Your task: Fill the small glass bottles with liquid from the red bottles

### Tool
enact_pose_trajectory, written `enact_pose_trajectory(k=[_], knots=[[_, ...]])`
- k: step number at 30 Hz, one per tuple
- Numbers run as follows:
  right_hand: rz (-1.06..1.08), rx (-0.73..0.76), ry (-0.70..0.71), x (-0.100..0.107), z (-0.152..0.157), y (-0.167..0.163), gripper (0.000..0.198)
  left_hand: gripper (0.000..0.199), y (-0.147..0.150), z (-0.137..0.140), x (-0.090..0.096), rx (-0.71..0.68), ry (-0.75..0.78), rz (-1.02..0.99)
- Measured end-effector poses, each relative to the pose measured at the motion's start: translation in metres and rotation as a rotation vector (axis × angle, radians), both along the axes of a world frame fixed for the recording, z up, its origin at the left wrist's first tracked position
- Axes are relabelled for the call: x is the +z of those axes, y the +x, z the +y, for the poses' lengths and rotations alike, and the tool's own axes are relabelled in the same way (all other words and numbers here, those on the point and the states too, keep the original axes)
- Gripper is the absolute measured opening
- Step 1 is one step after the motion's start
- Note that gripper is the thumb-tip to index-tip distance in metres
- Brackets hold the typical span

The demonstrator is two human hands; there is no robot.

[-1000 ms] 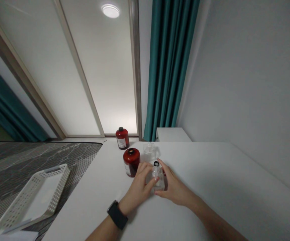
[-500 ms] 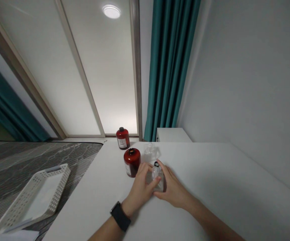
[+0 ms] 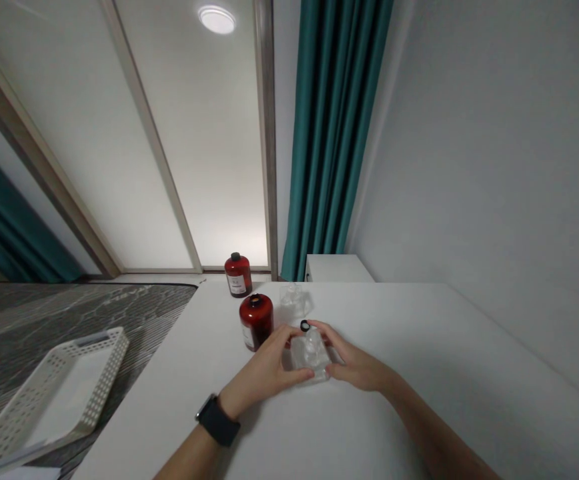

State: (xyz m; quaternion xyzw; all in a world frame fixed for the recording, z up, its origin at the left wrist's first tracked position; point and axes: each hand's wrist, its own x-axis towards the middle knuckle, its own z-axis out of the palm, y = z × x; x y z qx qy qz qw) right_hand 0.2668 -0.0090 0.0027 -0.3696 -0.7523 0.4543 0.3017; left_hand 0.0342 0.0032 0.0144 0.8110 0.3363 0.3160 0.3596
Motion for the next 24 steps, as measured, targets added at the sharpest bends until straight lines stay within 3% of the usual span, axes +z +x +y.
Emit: enact_pose_trajectory(k=[4, 8, 12, 18, 24], knots=[[0.075, -0.292, 0.227, -0.008, -0.005, -0.023, 0.049, 0.052, -0.003, 0.004, -0.002, -0.010, -0.054, -0.013], [0.074, -0.429, 0.350, -0.014, -0.013, -0.042, 0.052, 0.049, -0.002, 0.005, -0.003, -0.017, -0.068, -0.046], [0.104, -0.463, 0.324, -0.019, -0.015, -0.043, 0.059, 0.051, 0.001, 0.003, -0.001, -0.018, -0.106, -0.049], [0.161, -0.359, 0.237, -0.015, -0.016, -0.039, 0.069, 0.049, 0.000, 0.003, 0.000, 0.001, -0.181, -0.061], [0.152, -0.394, 0.296, -0.011, -0.018, -0.041, 0.067, 0.047, -0.002, 0.005, -0.002, -0.031, -0.196, -0.072]])
